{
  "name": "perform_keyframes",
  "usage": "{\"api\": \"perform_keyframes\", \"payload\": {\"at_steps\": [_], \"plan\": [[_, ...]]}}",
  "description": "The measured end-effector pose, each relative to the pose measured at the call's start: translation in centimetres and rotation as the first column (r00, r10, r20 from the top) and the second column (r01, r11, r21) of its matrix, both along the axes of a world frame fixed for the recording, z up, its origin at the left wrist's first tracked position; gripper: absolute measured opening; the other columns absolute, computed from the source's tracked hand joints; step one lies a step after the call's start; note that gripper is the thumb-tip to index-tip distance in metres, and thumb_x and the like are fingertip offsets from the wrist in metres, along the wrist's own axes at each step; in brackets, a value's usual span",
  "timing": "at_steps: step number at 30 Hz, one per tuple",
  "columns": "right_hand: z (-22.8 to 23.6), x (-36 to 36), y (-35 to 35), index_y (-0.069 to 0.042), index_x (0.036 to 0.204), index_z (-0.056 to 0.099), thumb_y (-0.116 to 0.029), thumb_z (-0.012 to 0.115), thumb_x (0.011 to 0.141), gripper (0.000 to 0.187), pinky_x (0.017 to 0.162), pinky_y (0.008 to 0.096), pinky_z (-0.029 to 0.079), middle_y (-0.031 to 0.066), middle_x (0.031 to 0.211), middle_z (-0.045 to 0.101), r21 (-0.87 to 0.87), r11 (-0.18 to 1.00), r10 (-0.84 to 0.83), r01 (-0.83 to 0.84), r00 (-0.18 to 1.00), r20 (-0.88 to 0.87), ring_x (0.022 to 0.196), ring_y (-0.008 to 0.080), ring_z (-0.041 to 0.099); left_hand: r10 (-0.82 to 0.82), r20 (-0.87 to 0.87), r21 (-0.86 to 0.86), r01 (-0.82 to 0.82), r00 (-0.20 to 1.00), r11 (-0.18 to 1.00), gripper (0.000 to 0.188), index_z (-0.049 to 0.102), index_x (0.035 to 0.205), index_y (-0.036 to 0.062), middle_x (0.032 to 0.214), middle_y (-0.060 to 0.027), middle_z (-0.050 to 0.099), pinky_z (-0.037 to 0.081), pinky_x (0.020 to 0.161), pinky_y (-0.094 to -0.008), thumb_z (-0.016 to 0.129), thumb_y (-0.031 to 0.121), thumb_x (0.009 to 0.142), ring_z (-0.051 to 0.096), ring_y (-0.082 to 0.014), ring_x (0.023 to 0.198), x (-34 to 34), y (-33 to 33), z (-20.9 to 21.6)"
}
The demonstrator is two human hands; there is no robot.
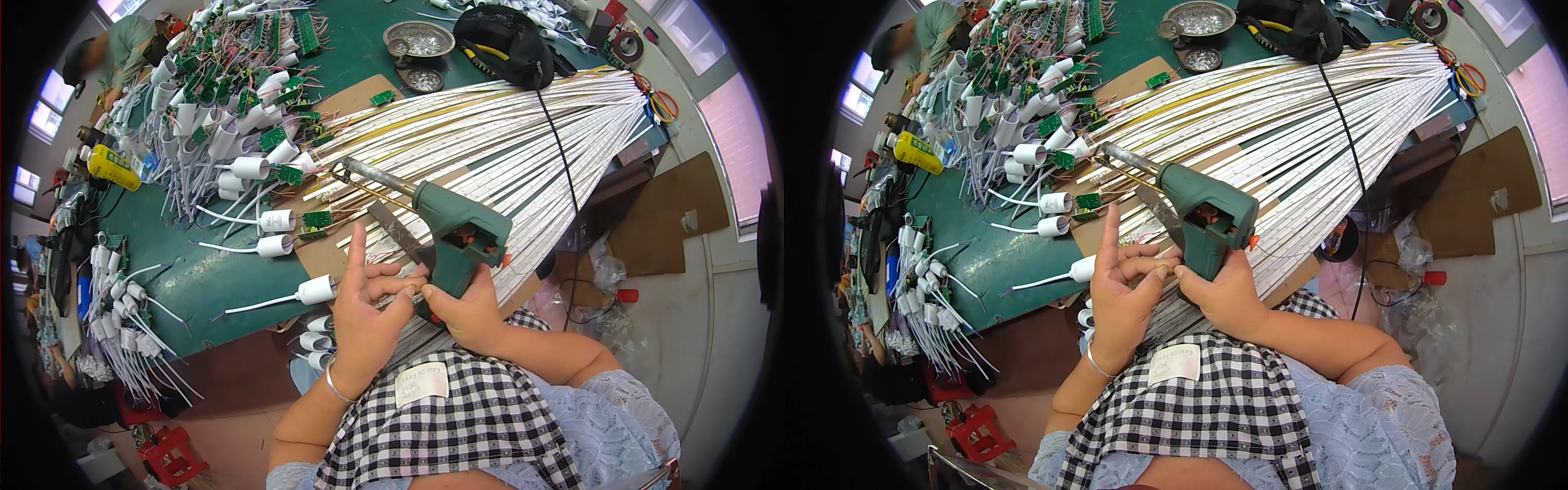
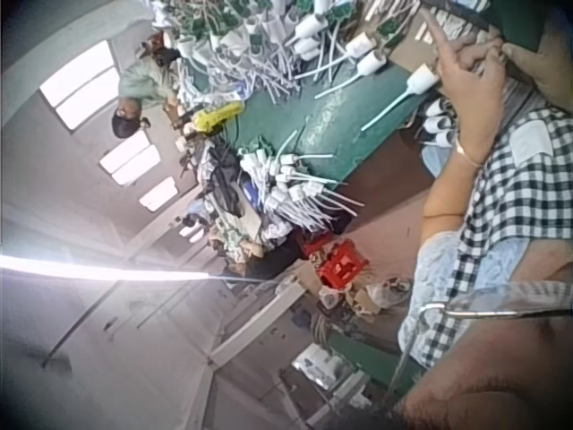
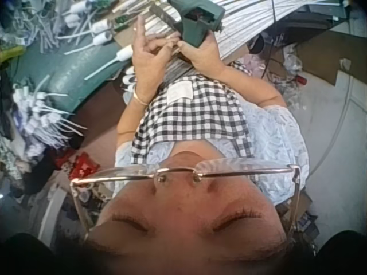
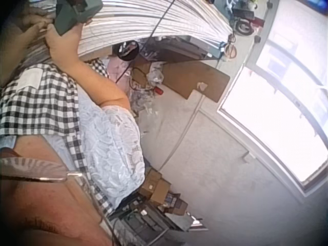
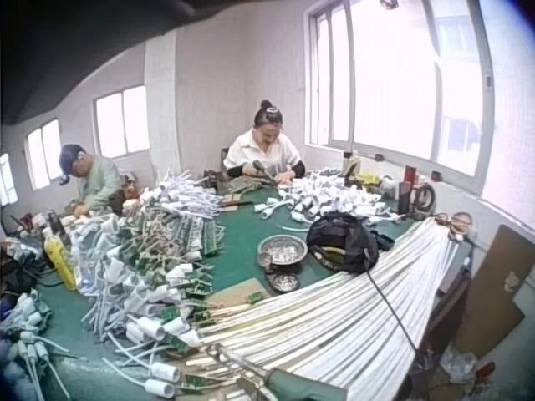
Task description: The person uses a soldering iron to attach wires to small green circuit boards. They repeatedly pick up a board, apply heat to the connection points, and place the finished unit on the table. The workspace is filled with similar components and tools.
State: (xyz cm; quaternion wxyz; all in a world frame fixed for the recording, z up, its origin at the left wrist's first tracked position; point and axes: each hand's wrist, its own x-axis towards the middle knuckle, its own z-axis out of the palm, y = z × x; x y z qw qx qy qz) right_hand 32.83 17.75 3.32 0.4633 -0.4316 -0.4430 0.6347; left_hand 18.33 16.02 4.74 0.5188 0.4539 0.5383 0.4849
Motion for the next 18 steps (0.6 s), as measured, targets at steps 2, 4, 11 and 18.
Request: {"api": "perform_keyframes", "payload": {"at_steps": [2, 4, 11, 18], "plan": [[0.21, 0.03, 0.04, 0.005, 0.104, 0.058, -0.001, 0.062, 0.080, 0.026, 0.081, 0.0277, 0.049, 0.0091, 0.097, 0.065, 0.015, 1.000, 0.003, -0.004, 1.000, 0.012, 0.090, 0.0142, 0.061, 0.006, 0.078, -0.035, -0.003, 0.997, 0.999, 0.084, 0.005, 0.149, -0.0012, 0.088, -0.0094, 0.067, 0.044, 0.094, -0.0295, 0.057, -0.007, 0.083, 0.062, -0.0154, 0.099, -0.01, 0.03, 0.10], [-0.19, 0.08, 0.01, 0.004, 0.105, 0.055, 0.000, 0.062, 0.081, 0.025, 0.081, 0.0289, 0.050, 0.0100, 0.097, 0.064, 0.030, 0.999, 0.011, -0.012, 1.000, 0.018, 0.090, 0.0149, 0.061, 0.001, 0.118, -0.053, 0.005, 0.993, 0.999, 0.085, 0.005, 0.148, -0.0034, 0.087, -0.0085, 0.068, 0.044, 0.094, -0.0288, 0.059, -0.005, 0.082, 0.059, -0.0146, 0.100, -0.08, 0.10, 0.15], [0.11, -0.01, -0.05, 0.004, 0.103, 0.059, -0.002, 0.062, 0.080, 0.024, 0.079, 0.0273, 0.049, 0.0078, 0.097, 0.065, 0.029, 0.999, -0.037, 0.036, 0.999, 0.029, 0.088, 0.0130, 0.060, -0.013, 0.239, -0.120, 0.043, 0.971, 0.992, 0.089, 0.000, 0.147, -0.0074, 0.085, -0.0059, 0.069, 0.042, 0.095, -0.0279, 0.061, -0.002, 0.082, 0.056, -0.0125, 0.101, -0.17, 0.40, 0.47], [0.36, 0.15, 0.04, 0.002, 0.104, 0.055, -0.005, 0.065, 0.081, 0.026, 0.076, 0.0268, 0.048, 0.0075, 0.096, 0.062, 0.040, 0.999, -0.013, 0.010, 0.997, 0.078, 0.086, 0.0124, 0.058, -0.011, 0.275, -0.109, 0.042, 0.961, 0.993, 0.092, -0.003, 0.147, -0.0055, 0.087, -0.0069, 0.069, 0.042, 0.096, -0.0273, 0.060, -0.006, 0.081, 0.059, -0.0138, 0.103, -0.17, 0.41, 0.18]]}}
